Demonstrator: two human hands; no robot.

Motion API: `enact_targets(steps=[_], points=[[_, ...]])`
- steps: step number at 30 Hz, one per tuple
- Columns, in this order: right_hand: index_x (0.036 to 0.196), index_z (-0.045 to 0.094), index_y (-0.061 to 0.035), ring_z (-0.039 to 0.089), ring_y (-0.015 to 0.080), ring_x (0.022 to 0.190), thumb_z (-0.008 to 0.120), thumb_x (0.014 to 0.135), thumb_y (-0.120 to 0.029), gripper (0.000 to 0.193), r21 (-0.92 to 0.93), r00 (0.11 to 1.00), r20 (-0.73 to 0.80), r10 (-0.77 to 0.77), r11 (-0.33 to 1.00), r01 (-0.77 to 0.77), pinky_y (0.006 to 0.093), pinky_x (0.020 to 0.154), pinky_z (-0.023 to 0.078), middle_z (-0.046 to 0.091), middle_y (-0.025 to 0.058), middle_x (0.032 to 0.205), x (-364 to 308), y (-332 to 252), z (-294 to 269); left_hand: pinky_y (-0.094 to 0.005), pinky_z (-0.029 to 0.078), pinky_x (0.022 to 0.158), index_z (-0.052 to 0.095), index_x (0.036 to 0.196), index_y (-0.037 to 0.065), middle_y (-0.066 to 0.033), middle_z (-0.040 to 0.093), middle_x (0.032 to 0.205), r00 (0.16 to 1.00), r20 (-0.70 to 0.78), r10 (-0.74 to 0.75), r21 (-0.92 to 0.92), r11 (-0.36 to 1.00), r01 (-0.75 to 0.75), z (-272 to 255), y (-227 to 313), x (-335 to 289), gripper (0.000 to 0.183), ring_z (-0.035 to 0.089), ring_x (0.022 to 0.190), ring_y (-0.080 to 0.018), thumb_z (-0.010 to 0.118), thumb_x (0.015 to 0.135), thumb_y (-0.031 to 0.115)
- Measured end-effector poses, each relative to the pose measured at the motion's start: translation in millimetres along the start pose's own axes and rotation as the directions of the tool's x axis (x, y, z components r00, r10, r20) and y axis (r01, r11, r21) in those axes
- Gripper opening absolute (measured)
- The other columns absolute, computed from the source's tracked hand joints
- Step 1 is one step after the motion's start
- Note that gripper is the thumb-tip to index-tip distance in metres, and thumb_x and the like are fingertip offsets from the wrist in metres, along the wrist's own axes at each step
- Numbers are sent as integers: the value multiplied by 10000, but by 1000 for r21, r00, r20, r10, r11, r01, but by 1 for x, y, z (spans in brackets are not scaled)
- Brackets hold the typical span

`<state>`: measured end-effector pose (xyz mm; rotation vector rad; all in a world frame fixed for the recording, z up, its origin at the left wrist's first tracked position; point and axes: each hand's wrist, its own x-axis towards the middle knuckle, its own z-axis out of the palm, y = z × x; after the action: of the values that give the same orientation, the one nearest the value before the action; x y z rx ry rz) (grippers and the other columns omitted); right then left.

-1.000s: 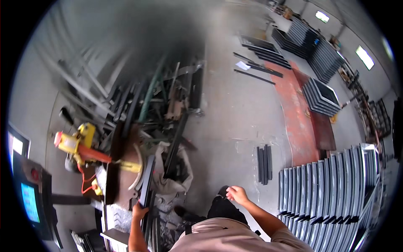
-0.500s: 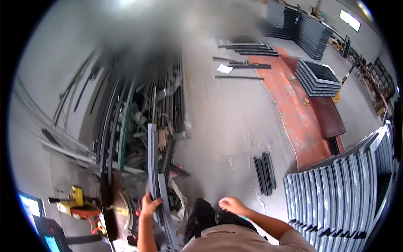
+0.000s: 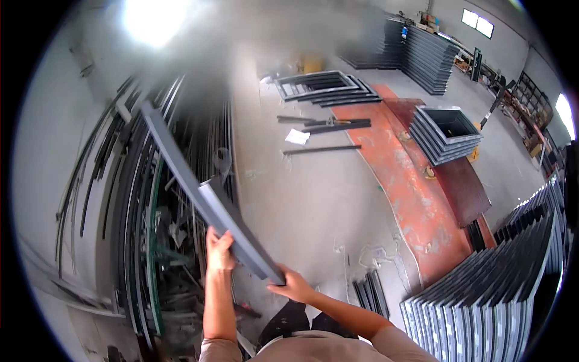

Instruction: The person cuts metal profiles using a saw machine after entering settings on its touchscreen monitor, carries the profiles across the workshop, and inserts them into window frames by hand.

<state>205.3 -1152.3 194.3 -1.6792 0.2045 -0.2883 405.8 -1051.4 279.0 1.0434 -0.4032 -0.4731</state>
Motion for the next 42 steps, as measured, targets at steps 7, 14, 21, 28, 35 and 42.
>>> enact_targets(steps=[7,14,21,28,35,42], points=[[1207,587,-34,637,150,840,799,791,-209,498,-31,876,-408,257,955,-294,323,779,517,682,77,917,43,25,-199,-346,491,866,527,1169,73,-44,630,1000,942,189,-277,-75,952,295,180,-113,152,365,596,973,-163,714,855,70],[997,553,-7,634,150,663,764,784,-79,308,93,553,-793,257,947,-308,308,606,534,635,60,790,72,104,-423,-310,448,822,541,1131,73,-36,605,927,767,488,-416,22,885,466,339,-248,275,306,578,897,-158,686,863,40],[1038,581,0,624,184,671,782,768,-207,395,71,568,-758,322,906,-418,353,637,504,643,102,746,185,57,-611,-316,468,772,501,1185,72,-42,600,885,718,567,-404,6,874,487,466,-278,410,385,599,837,-168,687,854,8],[1244,542,42,658,155,811,783,818,-209,550,338,810,-385,441,885,-321,309,713,574,660,107,980,366,60,-735,-303,511,660,509,1160,73,-33,595,854,769,294,-568,-100,782,616,546,-388,554,361,602,766,-146,726,883,151],[1267,528,68,665,205,953,799,797,-245,627,213,778,-244,579,814,-540,344,846,561,657,153,1095,503,103,-903,-389,554,866,532,1247,33,-101,653,1099,622,466,-630,-118,652,749,628,-459,757,375,659,964,-223,639,941,222],[1240,573,65,642,204,1023,792,783,-257,600,137,714,-504,485,862,-489,337,917,510,672,137,1126,594,119,-1061,-383,547,886,583,1201,8,-112,661,1104,455,511,-730,-1,529,849,763,-535,904,319,657,1001,-224,618,932,176]])
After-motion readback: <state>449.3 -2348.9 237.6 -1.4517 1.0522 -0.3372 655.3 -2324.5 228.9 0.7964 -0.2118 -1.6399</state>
